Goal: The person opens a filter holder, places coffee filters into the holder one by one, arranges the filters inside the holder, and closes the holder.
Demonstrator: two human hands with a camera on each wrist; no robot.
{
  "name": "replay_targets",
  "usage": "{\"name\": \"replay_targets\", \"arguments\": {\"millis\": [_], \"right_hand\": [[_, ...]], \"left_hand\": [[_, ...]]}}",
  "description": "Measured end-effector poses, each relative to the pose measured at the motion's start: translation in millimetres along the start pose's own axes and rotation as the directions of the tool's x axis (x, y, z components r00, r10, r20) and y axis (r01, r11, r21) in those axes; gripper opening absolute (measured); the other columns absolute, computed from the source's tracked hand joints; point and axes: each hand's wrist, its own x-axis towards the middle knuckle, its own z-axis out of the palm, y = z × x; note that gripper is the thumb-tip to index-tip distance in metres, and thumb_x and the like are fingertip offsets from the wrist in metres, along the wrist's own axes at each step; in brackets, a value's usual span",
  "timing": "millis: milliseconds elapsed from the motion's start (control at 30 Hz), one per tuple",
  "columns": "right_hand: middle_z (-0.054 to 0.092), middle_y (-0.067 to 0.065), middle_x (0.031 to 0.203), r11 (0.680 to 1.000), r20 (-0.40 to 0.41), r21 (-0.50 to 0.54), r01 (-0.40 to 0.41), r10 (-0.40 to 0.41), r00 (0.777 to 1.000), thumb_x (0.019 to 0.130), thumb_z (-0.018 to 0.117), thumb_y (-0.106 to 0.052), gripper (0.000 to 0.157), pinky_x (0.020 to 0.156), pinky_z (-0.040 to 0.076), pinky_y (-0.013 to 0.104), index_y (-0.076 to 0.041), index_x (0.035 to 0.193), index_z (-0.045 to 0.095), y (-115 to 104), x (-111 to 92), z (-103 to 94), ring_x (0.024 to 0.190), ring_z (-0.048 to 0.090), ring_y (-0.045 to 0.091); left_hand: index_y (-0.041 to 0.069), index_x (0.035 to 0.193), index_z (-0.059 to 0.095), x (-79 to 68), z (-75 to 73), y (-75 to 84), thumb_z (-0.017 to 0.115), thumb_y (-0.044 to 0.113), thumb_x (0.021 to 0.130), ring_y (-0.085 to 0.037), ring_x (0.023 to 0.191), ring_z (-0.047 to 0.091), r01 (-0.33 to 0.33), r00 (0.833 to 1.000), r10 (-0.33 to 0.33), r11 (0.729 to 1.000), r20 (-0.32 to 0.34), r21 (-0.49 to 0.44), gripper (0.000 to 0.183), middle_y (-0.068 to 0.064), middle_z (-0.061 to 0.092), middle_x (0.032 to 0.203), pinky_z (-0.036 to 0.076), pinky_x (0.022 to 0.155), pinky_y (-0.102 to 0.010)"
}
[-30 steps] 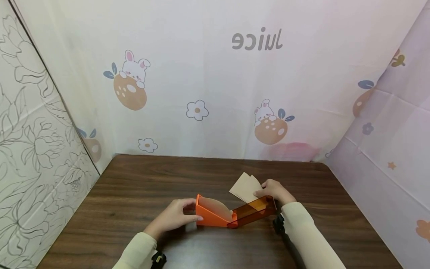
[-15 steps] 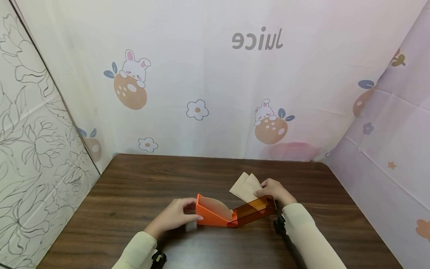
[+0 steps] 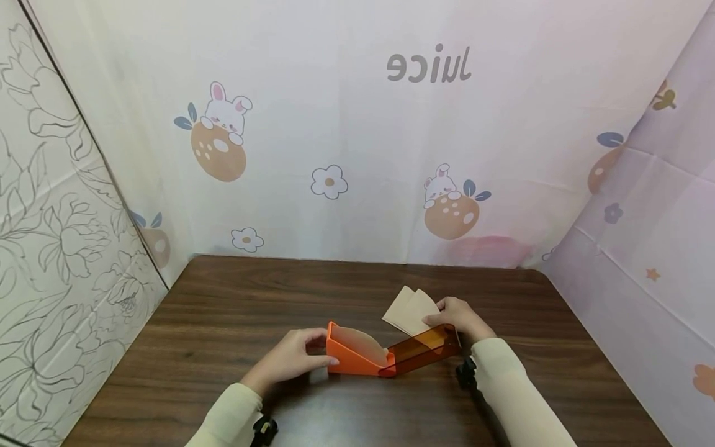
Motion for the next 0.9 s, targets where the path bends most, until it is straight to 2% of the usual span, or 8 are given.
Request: {"name": "replay_targets", "arguments": {"millis": [233, 500, 667, 900], "right_hand": [[0.041, -0.001, 0.061, 0.999, 0.003, 0.035, 0.008, -0.008, 1.000, 0.086, 0.080, -0.027, 0.030, 0.052, 0.035, 0.029, -0.003, 0.080, 0.063, 6.6, 1.3, -0.9, 0.055, 0.039, 0.015], [0.049, 0.003, 0.071, 0.998, -0.016, 0.009, 0.057, -0.057, 0.998, 0.094, 0.071, -0.023, 0.026, 0.058, 0.039, 0.032, 0.000, 0.085, 0.063, 7.9, -3.4, -4.0, 0.065, 0.045, 0.018], [0.051, 0.004, 0.074, 0.999, -0.015, 0.022, 0.037, -0.037, 0.999, 0.098, 0.066, -0.023, 0.025, 0.061, 0.040, 0.033, -0.001, 0.087, 0.064, 7.3, -5.5, -4.6, 0.069, 0.047, 0.019], [0.048, 0.002, 0.067, 0.997, -0.020, 0.047, 0.066, -0.065, 0.998, 0.101, 0.059, -0.017, 0.024, 0.057, 0.038, 0.032, 0.001, 0.087, 0.067, 6.1, -6.6, -5.1, 0.059, 0.041, 0.017]], "left_hand": [[0.022, 0.114, 0.069, -0.5, 0.9, 0.9, 0.080, 0.027, 0.089, -0.010, 0.103, 0.066, 0.001, 1.000, -0.001, 1.000, 0.000, 0.014, 0.028, 0.012, 0.071, 0.107, 0.052, 0.092, -0.031], [0.021, 0.115, 0.069, -1.3, 0.8, 1.9, 0.079, 0.027, 0.089, -0.011, 0.103, 0.066, -0.008, 1.000, 0.008, 1.000, 0.004, 0.017, 0.028, 0.011, 0.071, 0.107, 0.052, 0.092, -0.030], [0.022, 0.115, 0.069, -1.6, 0.7, 1.9, 0.079, 0.027, 0.089, -0.010, 0.104, 0.066, 0.009, 1.000, -0.009, 1.000, 0.006, 0.013, 0.028, 0.012, 0.071, 0.108, 0.052, 0.092, -0.030], [0.021, 0.115, 0.069, -0.7, 0.4, 1.7, 0.079, 0.027, 0.089, -0.010, 0.103, 0.066, -0.005, 1.000, 0.005, 1.000, -0.001, 0.019, 0.028, 0.011, 0.071, 0.107, 0.052, 0.092, -0.030]]}}
